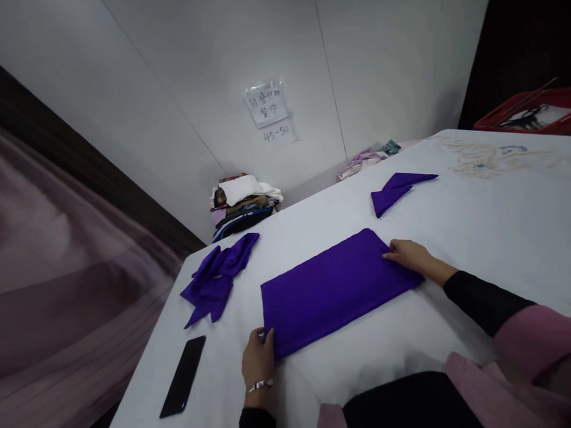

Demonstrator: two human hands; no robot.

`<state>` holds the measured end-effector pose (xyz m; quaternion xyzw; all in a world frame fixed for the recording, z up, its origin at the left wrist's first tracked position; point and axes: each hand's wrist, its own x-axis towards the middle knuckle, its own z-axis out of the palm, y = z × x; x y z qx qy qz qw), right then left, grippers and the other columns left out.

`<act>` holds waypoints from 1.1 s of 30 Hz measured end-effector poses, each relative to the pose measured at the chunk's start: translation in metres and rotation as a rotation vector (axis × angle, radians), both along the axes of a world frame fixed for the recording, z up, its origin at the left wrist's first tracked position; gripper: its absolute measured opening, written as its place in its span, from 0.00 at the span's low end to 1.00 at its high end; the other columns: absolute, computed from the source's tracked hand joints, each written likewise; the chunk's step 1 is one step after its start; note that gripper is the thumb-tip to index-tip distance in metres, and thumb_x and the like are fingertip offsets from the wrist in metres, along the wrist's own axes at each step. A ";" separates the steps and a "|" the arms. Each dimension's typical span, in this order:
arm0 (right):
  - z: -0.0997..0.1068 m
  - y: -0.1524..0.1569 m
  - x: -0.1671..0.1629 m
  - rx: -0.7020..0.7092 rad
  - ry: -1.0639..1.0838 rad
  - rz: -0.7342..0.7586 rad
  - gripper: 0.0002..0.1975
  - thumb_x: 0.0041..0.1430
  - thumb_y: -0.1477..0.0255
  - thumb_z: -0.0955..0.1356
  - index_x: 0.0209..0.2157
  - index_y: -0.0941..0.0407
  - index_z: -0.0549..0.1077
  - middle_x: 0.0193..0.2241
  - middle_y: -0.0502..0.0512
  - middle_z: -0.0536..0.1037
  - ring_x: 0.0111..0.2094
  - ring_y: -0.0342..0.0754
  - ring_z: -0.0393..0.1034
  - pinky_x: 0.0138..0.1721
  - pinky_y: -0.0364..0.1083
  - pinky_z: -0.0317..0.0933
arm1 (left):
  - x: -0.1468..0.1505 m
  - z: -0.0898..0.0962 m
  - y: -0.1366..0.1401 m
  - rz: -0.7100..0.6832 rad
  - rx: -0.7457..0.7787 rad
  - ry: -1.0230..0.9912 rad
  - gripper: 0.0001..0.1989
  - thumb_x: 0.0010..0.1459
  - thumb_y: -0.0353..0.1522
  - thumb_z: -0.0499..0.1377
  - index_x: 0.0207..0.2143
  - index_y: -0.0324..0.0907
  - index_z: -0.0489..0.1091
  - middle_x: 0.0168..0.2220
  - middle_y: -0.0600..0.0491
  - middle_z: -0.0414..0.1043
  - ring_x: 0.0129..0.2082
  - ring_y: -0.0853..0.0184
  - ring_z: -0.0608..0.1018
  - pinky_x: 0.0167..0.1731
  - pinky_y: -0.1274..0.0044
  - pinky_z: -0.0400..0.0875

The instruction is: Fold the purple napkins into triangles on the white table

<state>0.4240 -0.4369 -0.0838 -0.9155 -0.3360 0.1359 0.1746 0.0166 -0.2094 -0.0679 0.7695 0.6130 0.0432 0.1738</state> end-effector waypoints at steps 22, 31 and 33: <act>-0.009 -0.083 -0.034 0.221 0.217 -0.009 0.15 0.52 0.56 0.63 0.25 0.53 0.71 0.23 0.50 0.75 0.27 0.48 0.67 0.29 0.46 0.57 | -0.031 -0.005 -0.018 0.026 -0.075 -0.135 0.16 0.51 0.49 0.51 0.24 0.47 0.67 0.26 0.53 0.75 0.31 0.58 0.77 0.32 0.72 0.68; -0.007 -0.072 -0.037 0.293 0.259 -0.053 0.14 0.48 0.56 0.65 0.23 0.52 0.72 0.22 0.50 0.75 0.27 0.50 0.68 0.30 0.47 0.60 | -0.033 -0.004 -0.026 0.077 0.025 -0.340 0.15 0.47 0.48 0.54 0.29 0.49 0.71 0.28 0.56 0.74 0.26 0.62 0.75 0.29 0.73 0.71; -0.008 -0.073 -0.038 0.347 0.254 -0.053 0.13 0.48 0.57 0.65 0.23 0.52 0.71 0.21 0.49 0.74 0.26 0.50 0.67 0.29 0.46 0.60 | -0.035 -0.004 -0.027 0.112 0.031 -0.313 0.17 0.48 0.49 0.53 0.31 0.49 0.72 0.26 0.58 0.74 0.26 0.63 0.76 0.27 0.75 0.71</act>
